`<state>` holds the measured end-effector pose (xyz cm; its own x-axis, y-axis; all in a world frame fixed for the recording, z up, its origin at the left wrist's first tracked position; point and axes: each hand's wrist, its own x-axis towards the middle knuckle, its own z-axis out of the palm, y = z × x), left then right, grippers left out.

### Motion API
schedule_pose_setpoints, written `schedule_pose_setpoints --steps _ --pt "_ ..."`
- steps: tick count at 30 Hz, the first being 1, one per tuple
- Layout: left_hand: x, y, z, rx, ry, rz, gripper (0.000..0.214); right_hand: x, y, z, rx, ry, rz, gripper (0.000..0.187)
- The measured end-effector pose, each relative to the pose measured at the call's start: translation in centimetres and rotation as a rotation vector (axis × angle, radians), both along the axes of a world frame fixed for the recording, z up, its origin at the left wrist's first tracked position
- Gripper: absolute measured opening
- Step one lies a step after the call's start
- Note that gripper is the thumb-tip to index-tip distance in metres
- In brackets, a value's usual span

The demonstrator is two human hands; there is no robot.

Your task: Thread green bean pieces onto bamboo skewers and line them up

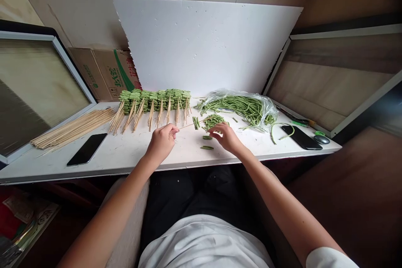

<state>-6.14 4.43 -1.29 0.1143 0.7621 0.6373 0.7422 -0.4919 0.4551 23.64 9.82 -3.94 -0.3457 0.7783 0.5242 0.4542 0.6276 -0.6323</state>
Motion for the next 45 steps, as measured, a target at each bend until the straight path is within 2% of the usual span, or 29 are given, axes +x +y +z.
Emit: schedule_pose_setpoints --steps 3,7,16,20,23,26,30,33,38,45 --pt "-0.1 0.2 -0.2 -0.015 0.014 0.006 0.022 0.5 0.8 -1.8 0.107 -0.246 -0.028 0.016" --pt "0.0 0.3 -0.4 -0.008 0.022 -0.01 0.022 0.1 0.9 -3.2 0.158 -0.39 -0.084 0.011" --pt "0.0 0.5 -1.1 -0.023 0.022 -0.06 0.025 -0.5 0.7 -3.7 0.189 -0.527 -0.255 0.018" --pt "0.0 0.6 -1.2 -0.032 0.034 -0.062 0.025 -0.9 0.3 -3.5 0.182 -0.571 -0.274 0.02" --pt "0.0 0.4 -1.0 -0.024 0.03 -0.056 0.024 -0.7 0.3 -2.6 0.126 -0.419 -0.233 0.017" --pt "0.0 0.2 -0.5 -0.009 0.029 -0.049 0.023 0.0 0.5 -1.2 -0.016 -0.068 -0.161 0.014" --pt "0.2 -0.1 -0.1 0.019 0.03 -0.041 0.024 0.9 0.7 1.0 -0.283 0.389 -0.059 0.043" --pt "0.3 -0.3 0.2 0.037 0.023 -0.042 0.024 0.9 0.3 2.1 -0.414 0.627 -0.023 0.045" --pt "0.4 -0.7 0.4 0.061 0.021 -0.051 0.023 0.0 -0.8 3.2 -0.498 0.844 0.069 0.038" --pt "0.9 -1.1 0.6 0.083 0.002 -0.081 0.023 -0.4 -1.4 3.5 -0.544 0.929 0.209 0.03"
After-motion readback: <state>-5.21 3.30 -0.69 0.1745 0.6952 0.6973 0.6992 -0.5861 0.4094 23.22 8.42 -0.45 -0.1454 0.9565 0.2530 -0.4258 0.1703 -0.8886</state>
